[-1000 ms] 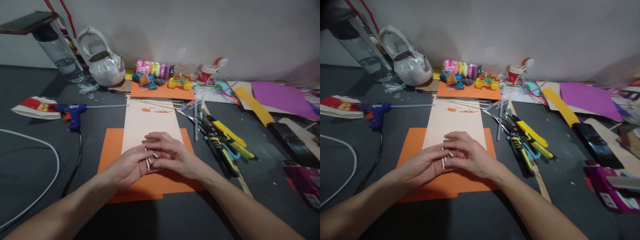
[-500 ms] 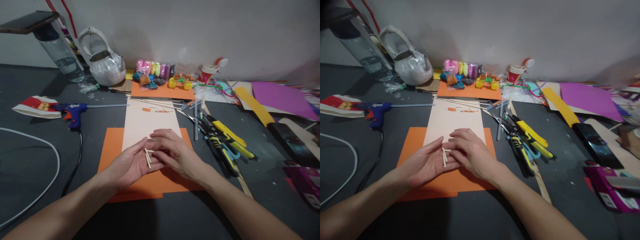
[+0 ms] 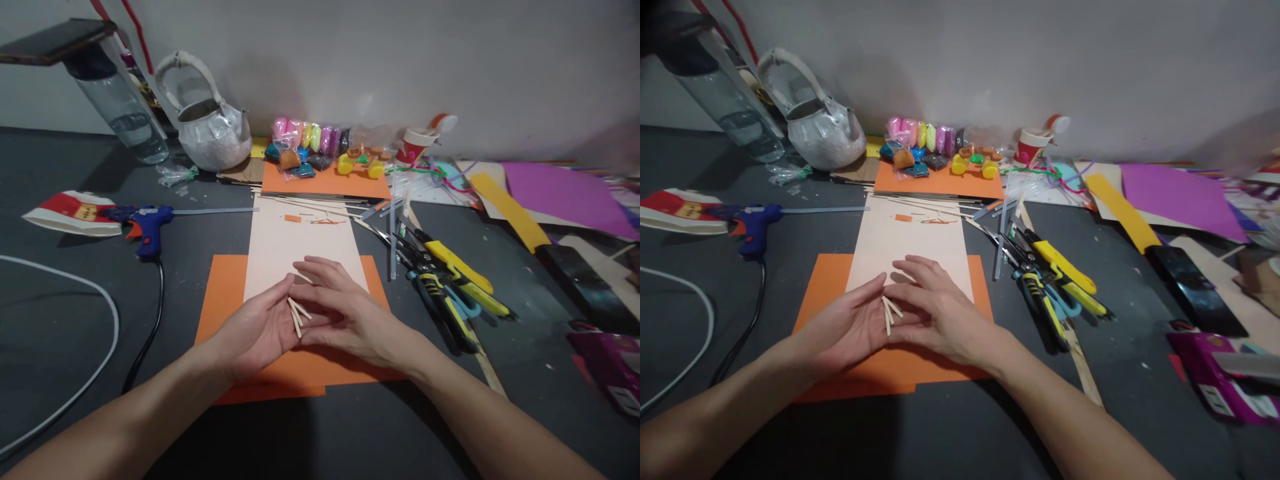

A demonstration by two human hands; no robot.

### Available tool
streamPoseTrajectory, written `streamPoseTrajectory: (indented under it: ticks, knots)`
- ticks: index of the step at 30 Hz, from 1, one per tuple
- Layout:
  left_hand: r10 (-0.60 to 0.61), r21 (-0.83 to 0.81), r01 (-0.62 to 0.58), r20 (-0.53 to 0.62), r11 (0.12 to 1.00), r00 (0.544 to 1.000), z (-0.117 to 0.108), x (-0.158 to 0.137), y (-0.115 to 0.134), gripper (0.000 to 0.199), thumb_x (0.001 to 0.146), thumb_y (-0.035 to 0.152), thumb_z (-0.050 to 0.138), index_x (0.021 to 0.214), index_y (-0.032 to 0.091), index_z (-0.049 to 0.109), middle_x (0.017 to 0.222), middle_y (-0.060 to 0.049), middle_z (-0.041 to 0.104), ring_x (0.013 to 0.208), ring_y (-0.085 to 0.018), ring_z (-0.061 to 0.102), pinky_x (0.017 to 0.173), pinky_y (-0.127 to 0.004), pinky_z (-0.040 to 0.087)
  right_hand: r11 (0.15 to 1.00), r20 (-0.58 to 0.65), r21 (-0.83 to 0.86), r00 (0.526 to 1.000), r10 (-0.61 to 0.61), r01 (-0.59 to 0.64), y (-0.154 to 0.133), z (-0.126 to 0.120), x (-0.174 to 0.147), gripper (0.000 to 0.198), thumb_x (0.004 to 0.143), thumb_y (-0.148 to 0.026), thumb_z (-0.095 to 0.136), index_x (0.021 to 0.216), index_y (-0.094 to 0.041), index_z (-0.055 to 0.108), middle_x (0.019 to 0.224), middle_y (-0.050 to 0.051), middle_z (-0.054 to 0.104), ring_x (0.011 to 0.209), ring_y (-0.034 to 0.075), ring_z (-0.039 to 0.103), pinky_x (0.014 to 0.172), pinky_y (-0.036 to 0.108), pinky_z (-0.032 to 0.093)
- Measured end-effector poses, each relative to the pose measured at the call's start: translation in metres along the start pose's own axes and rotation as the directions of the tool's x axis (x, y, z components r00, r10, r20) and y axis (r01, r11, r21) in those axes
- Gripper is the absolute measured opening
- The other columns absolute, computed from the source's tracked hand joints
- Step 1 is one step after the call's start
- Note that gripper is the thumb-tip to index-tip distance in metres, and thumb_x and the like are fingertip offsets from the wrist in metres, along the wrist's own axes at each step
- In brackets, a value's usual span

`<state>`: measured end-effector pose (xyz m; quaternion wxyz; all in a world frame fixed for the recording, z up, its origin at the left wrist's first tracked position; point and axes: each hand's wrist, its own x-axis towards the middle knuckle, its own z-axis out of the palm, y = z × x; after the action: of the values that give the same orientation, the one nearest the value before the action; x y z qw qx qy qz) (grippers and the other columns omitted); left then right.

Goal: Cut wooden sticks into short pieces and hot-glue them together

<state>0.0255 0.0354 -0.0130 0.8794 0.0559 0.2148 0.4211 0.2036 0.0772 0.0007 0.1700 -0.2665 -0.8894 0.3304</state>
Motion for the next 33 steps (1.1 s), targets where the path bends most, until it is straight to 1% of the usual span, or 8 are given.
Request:
streamPoseTrajectory:
  ticks: [4,7,10,13,17,22,28,33]
  knots:
    - [0.004,0.027,-0.004,-0.005,1.0,1.0,0.001,-0.001,-0.002,0.04,0.105,0.031,0.029,0.111,0.012,0.063,0.09,-0.012,0.071,0.082,-0.02,0.071,0.075,-0.031,0.054,0.995,-0.005,0.103,1.0,0.01,-0.01,0.004,0.003,0.002,0.036,0.081,-0.034,0.077,0.115,-0.025,0.069,0.143,0.011,0.053,0.141,0.026,0.038,0.108,0.047,0.044]
    - [0.015,0.015,-0.014,-0.023,1.0,1.0,0.001,-0.001,-0.002,0.036,0.105,0.03,0.031,0.109,0.013,0.063,0.09,-0.009,0.07,0.08,-0.018,0.07,0.075,-0.031,0.053,0.996,-0.086,0.086,0.996,-0.023,0.031,0.003,0.009,0.003,0.026,0.083,-0.028,0.076,0.107,-0.022,0.07,0.132,0.012,0.06,0.13,0.025,0.049,0.103,0.043,0.049]
    - [0.027,-0.004,-0.028,-0.056,1.0,0.998,0.001,-0.001,-0.003,0.033,0.104,0.028,0.035,0.105,0.011,0.063,0.094,-0.009,0.069,0.084,-0.018,0.068,0.078,-0.032,0.053,0.999,-0.184,0.038,0.983,0.001,0.007,0.001,0.014,0.003,0.007,0.088,-0.019,0.068,0.095,-0.019,0.071,0.125,0.013,0.063,0.12,0.024,0.056,0.099,0.044,0.051]
    - [0.067,-0.007,-0.069,-0.114,0.998,0.991,0.002,0.0,-0.002,0.033,0.104,0.025,0.035,0.103,0.008,0.064,0.095,-0.011,0.068,0.085,-0.018,0.067,0.079,-0.03,0.053,0.999,-0.227,0.007,0.973,0.045,-0.045,-0.003,0.018,0.003,0.009,0.089,-0.013,0.062,0.088,-0.018,0.069,0.121,0.014,0.064,0.117,0.026,0.056,0.098,0.047,0.051]
    - [0.086,-0.043,-0.096,-0.197,0.994,0.977,0.003,0.0,0.0,0.037,0.105,0.025,0.032,0.103,0.006,0.064,0.092,-0.011,0.066,0.08,-0.015,0.066,0.071,-0.026,0.053,0.997,-0.251,-0.024,0.966,0.061,-0.069,-0.007,0.021,0.003,0.008,0.089,-0.014,0.063,0.092,-0.016,0.071,0.12,0.016,0.065,0.116,0.027,0.056,0.099,0.049,0.049]
    - [0.085,-0.099,-0.106,-0.195,0.989,0.977,0.001,0.002,-0.001,0.039,0.105,0.03,0.032,0.097,0.008,0.064,0.082,-0.006,0.063,0.069,-0.013,0.063,0.06,-0.023,0.05,0.995,-0.21,-0.09,0.978,0.017,-0.036,-0.01,0.025,0.006,0.013,0.086,-0.022,0.07,0.095,-0.013,0.072,0.121,0.018,0.065,0.12,0.032,0.053,0.102,0.052,0.046]
    - [0.126,-0.096,-0.146,-0.185,0.985,0.975,0.001,0.004,-0.008,0.036,0.105,0.02,0.032,0.096,0.01,0.065,0.088,-0.006,0.066,0.074,-0.011,0.064,0.068,-0.021,0.053,0.995,-0.211,-0.094,0.978,-0.002,-0.018,-0.009,0.028,0.007,0.01,0.089,-0.015,0.063,0.083,-0.016,0.071,0.117,0.014,0.068,0.118,0.027,0.054,0.1,0.048,0.049]
    - [0.162,-0.065,-0.172,-0.143,0.983,0.976,0.004,0.003,-0.01,0.04,0.105,0.022,0.032,0.095,0.01,0.068,0.089,-0.007,0.067,0.08,-0.013,0.066,0.078,-0.025,0.055,0.994,-0.236,-0.094,0.971,0.038,-0.062,-0.009,0.028,0.008,0.012,0.087,-0.013,0.064,0.078,-0.018,0.069,0.117,0.012,0.068,0.12,0.029,0.053,0.099,0.05,0.05]
